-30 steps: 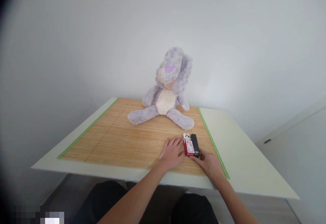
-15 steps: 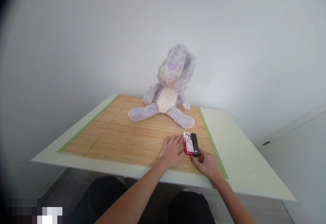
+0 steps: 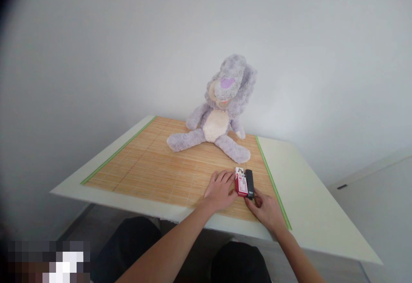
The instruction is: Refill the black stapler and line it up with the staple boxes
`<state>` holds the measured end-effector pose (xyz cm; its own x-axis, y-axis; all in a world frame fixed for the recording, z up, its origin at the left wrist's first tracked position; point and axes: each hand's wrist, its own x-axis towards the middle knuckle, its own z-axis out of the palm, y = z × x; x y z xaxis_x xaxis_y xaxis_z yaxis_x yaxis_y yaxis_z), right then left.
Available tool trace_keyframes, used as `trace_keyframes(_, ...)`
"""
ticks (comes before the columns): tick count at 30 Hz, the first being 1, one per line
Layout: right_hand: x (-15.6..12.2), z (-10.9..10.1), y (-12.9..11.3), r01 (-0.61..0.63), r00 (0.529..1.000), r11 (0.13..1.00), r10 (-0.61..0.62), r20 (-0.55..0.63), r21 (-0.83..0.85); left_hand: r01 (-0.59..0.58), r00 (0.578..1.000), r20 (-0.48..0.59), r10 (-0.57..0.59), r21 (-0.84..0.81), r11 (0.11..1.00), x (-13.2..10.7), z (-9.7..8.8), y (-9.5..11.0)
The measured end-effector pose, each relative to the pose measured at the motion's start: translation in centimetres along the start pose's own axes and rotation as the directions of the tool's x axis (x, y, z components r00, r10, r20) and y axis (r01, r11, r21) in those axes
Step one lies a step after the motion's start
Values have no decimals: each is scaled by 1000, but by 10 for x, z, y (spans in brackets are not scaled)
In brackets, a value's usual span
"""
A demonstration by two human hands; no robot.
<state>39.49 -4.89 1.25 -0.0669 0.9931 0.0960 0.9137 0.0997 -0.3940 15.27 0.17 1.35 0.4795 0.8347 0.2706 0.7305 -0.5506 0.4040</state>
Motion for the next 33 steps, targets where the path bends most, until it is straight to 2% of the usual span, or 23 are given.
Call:
trace_keyframes(28, 2, -4, -8, -44, 999, 999, 44, 0, 20, 22, 999, -27, -24, -53, 998, 0, 1, 4)
trace_keyframes(31, -3, -8, -10, -56, 998, 998, 57, -18, 41, 53, 998, -36, -55, -55, 997, -4, -7, -8)
trace_keyframes(33, -14, -10, -13, -70, 996, 995, 74, -58, 65, 84, 995, -50, -87, -49, 995, -9, -18, -29)
